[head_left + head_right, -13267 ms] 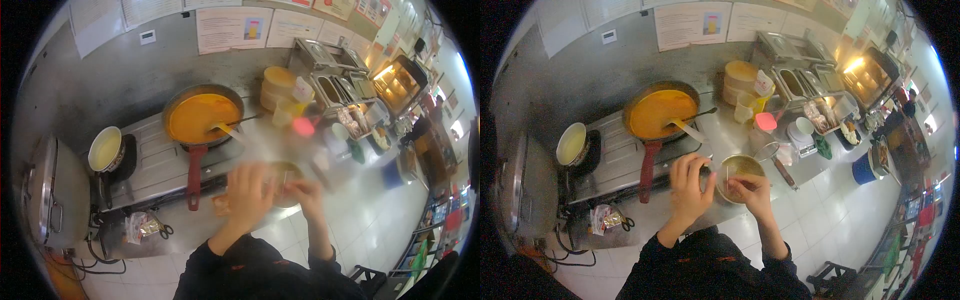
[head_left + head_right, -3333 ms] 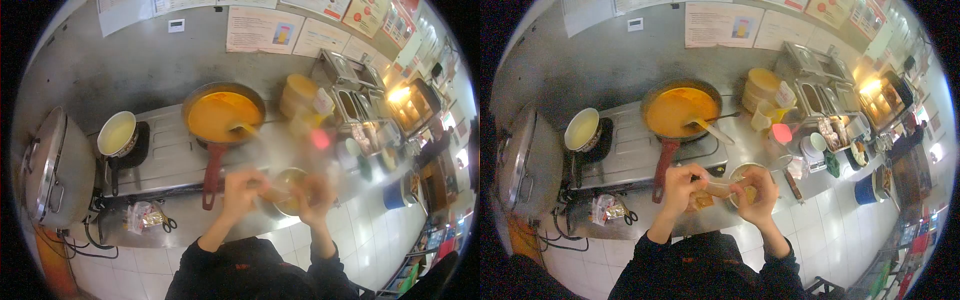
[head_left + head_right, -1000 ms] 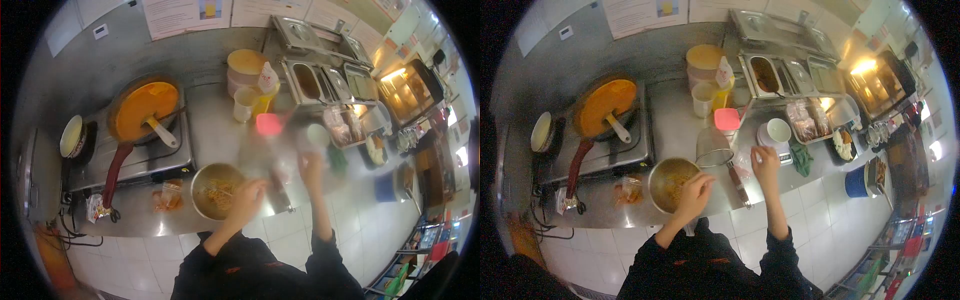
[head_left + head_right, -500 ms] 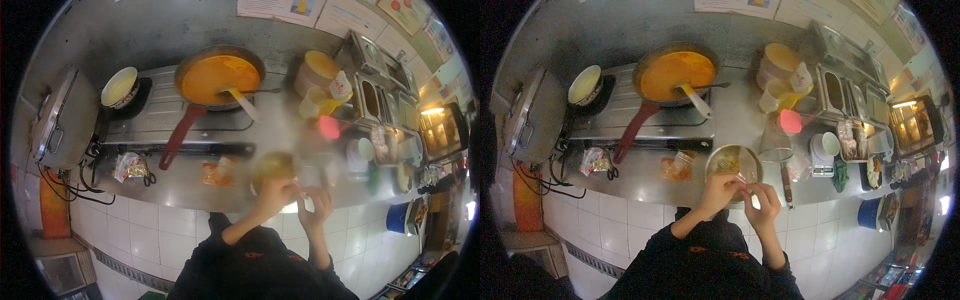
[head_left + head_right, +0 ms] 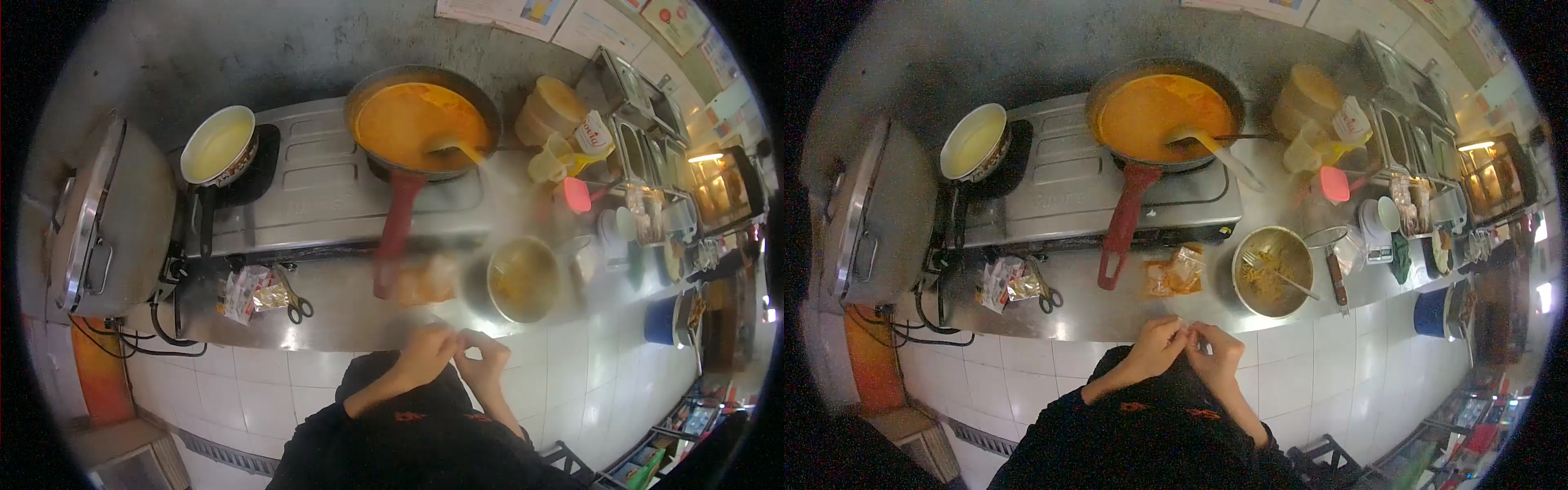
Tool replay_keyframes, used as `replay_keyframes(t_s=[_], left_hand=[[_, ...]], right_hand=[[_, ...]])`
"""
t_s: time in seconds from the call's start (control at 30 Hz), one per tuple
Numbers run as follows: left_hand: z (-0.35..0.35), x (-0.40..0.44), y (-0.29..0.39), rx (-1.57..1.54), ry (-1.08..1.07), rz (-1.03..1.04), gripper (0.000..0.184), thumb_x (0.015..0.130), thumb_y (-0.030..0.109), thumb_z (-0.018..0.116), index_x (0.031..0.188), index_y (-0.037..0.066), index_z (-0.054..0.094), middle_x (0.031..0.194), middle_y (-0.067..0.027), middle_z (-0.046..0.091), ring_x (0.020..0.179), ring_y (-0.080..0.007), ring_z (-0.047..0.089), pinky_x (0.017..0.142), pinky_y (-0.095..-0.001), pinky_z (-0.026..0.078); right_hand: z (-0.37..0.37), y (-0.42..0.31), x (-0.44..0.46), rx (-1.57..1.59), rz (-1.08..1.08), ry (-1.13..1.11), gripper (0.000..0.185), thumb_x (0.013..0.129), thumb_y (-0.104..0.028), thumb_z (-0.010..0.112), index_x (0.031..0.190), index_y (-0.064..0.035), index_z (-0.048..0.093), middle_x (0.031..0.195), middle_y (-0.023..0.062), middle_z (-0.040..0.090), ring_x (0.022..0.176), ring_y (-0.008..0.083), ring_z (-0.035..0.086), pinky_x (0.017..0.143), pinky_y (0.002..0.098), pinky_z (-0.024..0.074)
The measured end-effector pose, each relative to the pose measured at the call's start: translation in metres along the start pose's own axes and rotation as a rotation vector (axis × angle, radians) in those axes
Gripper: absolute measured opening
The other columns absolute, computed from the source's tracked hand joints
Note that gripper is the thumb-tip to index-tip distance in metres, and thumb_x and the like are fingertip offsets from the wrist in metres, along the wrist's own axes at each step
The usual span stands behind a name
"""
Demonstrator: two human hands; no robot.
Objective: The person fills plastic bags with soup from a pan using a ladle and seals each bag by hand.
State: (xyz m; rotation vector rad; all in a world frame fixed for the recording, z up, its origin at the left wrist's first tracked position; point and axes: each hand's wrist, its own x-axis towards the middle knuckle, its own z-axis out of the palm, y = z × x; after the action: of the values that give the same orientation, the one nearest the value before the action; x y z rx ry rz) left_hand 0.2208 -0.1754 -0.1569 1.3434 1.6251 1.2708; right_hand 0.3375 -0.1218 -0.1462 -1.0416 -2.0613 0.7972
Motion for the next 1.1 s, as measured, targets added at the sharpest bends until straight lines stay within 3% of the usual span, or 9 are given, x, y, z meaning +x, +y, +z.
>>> replay_keyframes(t_s=[0.1,0.17,0.3,0.4,0.5,0.57,0.8,0.93,1.1], left_hand=[[-0.007,-0.011,-0.006,0.162,0.015,0.033,0.014,0.076,0.011,0.052,0.074,-0.002,0.056,0.067,-0.0165,0.055,0.061,-0.0313,0.055,0.054,-0.0378,0.042],[-0.011,-0.020,-0.009,0.400,-0.040,-0.187,0.014,0.074,0.012,0.053,0.074,-0.001,0.056,0.067,-0.0175,0.055,0.063,-0.0333,0.055,0.056,-0.0400,0.041],[-0.028,-0.041,-0.034,0.338,-0.032,-0.367,0.014,0.077,0.013,0.053,0.076,-0.001,0.056,0.066,-0.0171,0.055,0.064,-0.0331,0.055,0.056,-0.0385,0.041],[-0.030,-0.043,-0.047,0.193,-0.034,-0.384,0.019,0.081,0.021,0.048,0.079,0.005,0.058,0.075,-0.0153,0.059,0.073,-0.0365,0.055,0.064,-0.0438,0.043],[-0.039,-0.036,-0.043,0.015,-0.038,-0.291,0.016,0.081,0.017,0.047,0.082,0.004,0.056,0.078,-0.0170,0.057,0.075,-0.0388,0.053,0.065,-0.0450,0.042],[-0.042,-0.036,-0.045,-0.009,-0.032,-0.186,0.015,0.084,0.011,0.047,0.081,-0.003,0.053,0.075,-0.0172,0.053,0.068,-0.0338,0.053,0.060,-0.0375,0.041],[-0.039,-0.030,-0.043,0.044,-0.095,-0.263,0.016,0.082,0.012,0.046,0.087,0.000,0.053,0.085,-0.0196,0.055,0.083,-0.0402,0.051,0.069,-0.0443,0.041],[-0.039,-0.024,-0.048,0.059,-0.048,-0.046,0.015,0.084,0.010,0.046,0.087,-0.003,0.052,0.082,-0.0182,0.053,0.074,-0.0347,0.053,0.064,-0.0376,0.041],[-0.045,-0.011,-0.029,0.055,-0.094,-0.004,0.014,0.081,0.009,0.048,0.086,-0.003,0.053,0.079,-0.0170,0.055,0.070,-0.0326,0.054,0.061,-0.0357,0.042]], right_hand=[[0.016,-0.006,-0.009,0.014,0.087,-0.029,0.010,0.066,-0.002,0.064,0.075,-0.0001,0.063,0.064,0.0107,0.062,0.054,0.0177,0.060,0.053,0.0249,0.0468],[0.024,0.000,-0.012,0.015,0.113,-0.060,0.010,0.067,-0.002,0.064,0.076,-0.0001,0.063,0.064,0.0105,0.062,0.054,0.0171,0.060,0.053,0.0251,0.0471],[0.026,0.011,-0.006,-0.046,0.172,-0.059,0.017,0.068,-0.005,0.065,0.084,-0.0010,0.064,0.068,0.0111,0.063,0.059,0.0165,0.062,0.057,0.0265,0.0483],[0.034,-0.008,-0.007,0.104,0.062,-0.466,0.026,0.070,-0.010,0.067,0.094,-0.0009,0.062,0.076,0.0144,0.062,0.062,0.0227,0.061,0.056,0.0304,0.0488],[0.039,-0.005,-0.006,0.080,-0.017,-0.421,0.022,0.071,-0.009,0.064,0.092,-0.0013,0.062,0.076,0.0152,0.062,0.062,0.0258,0.061,0.055,0.0320,0.0489],[0.040,-0.004,-0.007,0.033,-0.078,-0.407,0.020,0.071,-0.008,0.063,0.090,-0.0013,0.061,0.074,0.0147,0.062,0.061,0.0262,0.060,0.055,0.0330,0.0488],[0.041,-0.014,-0.005,-0.083,-0.166,-0.329,0.019,0.070,-0.007,0.061,0.088,-0.0025,0.058,0.070,0.0123,0.060,0.061,0.0270,0.059,0.053,0.0361,0.0482],[0.037,-0.009,0.001,-0.075,-0.169,-0.295,0.022,0.069,-0.007,0.061,0.091,-0.0029,0.058,0.071,0.0113,0.059,0.061,0.0269,0.058,0.053,0.0361,0.0481],[0.033,-0.014,0.013,-0.256,-0.213,-0.303,0.012,0.071,-0.014,0.060,0.075,-0.0052,0.053,0.061,0.0090,0.053,0.055,0.0261,0.055,0.049,0.0354,0.0460]])
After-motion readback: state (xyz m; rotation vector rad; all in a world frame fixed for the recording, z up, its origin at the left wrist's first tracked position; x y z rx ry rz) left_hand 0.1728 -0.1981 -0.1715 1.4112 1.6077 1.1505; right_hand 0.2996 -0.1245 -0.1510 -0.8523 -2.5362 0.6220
